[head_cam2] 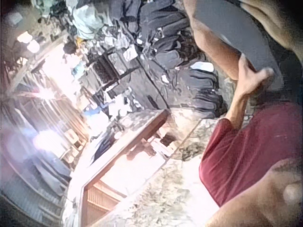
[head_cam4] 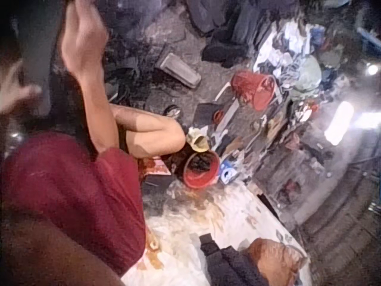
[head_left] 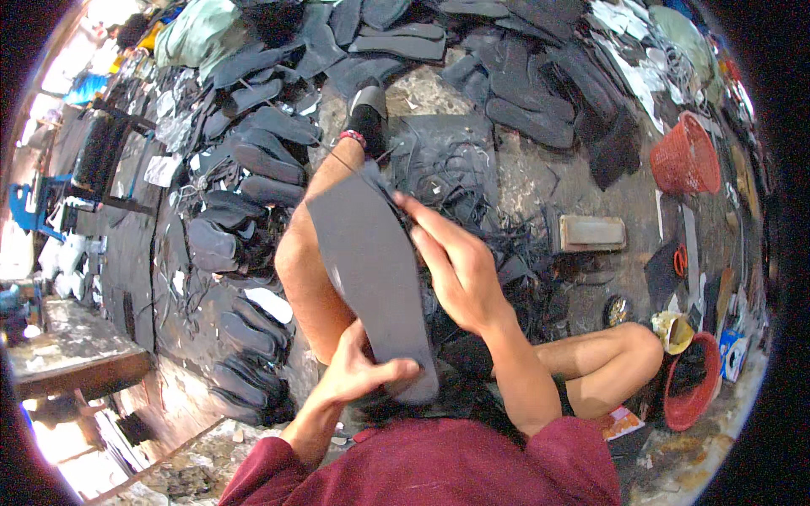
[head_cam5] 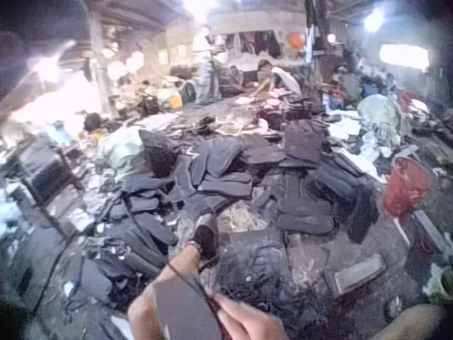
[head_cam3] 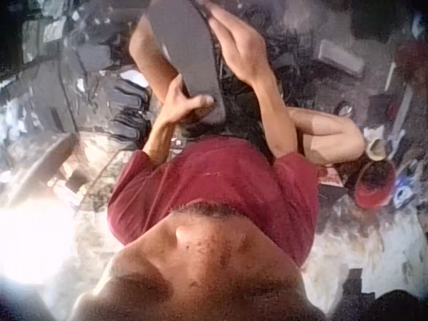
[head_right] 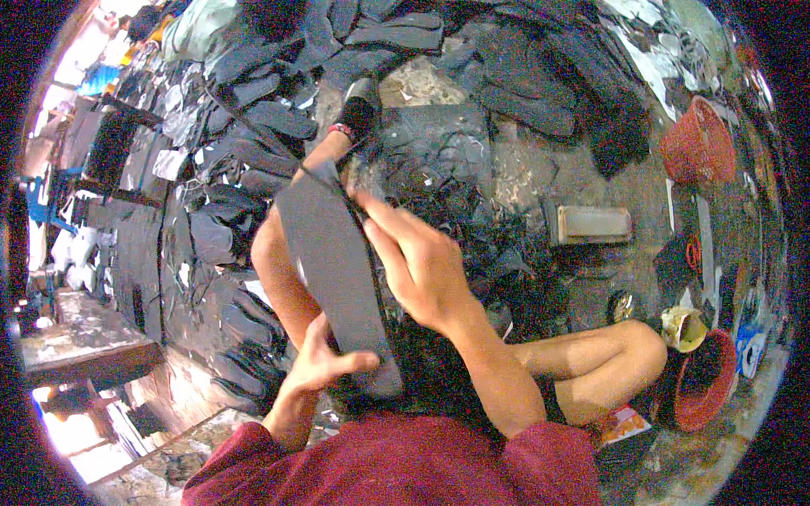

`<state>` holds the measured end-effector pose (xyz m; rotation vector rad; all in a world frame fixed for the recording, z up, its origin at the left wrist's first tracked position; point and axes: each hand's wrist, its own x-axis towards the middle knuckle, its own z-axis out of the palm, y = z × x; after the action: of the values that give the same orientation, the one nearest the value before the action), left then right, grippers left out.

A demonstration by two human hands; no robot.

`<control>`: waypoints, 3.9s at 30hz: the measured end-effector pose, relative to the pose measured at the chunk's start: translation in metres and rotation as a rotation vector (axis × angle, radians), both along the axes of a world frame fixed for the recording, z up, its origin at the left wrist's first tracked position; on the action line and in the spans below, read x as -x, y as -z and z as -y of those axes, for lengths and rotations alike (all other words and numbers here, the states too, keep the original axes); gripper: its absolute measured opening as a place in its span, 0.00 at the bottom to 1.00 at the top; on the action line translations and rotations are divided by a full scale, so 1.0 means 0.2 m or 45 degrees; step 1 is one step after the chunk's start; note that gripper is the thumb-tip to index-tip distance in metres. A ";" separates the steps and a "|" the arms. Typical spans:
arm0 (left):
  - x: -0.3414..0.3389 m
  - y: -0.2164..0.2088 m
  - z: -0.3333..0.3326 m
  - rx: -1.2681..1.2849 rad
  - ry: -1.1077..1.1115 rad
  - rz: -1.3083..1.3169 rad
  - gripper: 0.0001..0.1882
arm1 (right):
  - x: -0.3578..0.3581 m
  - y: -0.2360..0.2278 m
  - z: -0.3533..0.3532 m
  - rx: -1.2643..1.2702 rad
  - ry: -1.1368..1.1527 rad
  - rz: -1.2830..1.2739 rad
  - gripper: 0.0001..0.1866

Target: The person sits on the floor and uses a knife to cut black rubber sheets into smaller pieces. They repeatedly pick up sheets, slice them, and place the cut pieces aside.

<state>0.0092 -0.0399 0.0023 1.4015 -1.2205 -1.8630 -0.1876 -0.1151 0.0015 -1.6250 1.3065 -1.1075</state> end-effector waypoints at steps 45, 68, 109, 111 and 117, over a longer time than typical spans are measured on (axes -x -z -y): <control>-0.09 -0.11 0.17 -0.368 -0.081 -0.276 0.22 | 0.20 -0.24 0.14 -0.049 -0.861 -0.497 0.31; 0.38 -0.15 0.19 -0.437 -0.877 -0.820 0.25 | 0.37 0.10 -1.05 0.005 0.359 -0.263 0.21; 0.26 0.06 -0.01 -0.329 0.029 -0.631 0.22 | 0.52 0.08 -0.29 -0.416 1.152 0.968 0.24; 0.19 0.00 0.09 -0.348 -0.118 -0.667 0.19 | 0.55 0.12 -0.36 -0.426 1.233 0.952 0.23; -0.20 -0.08 1.15 0.245 -0.782 -0.899 0.30 | 0.59 0.12 -0.56 -0.431 1.181 1.057 0.27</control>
<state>0.0498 -0.2702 0.0180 0.7664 -0.5132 -1.5302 -0.3062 -0.0024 -0.0228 -0.1502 1.5208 -1.6999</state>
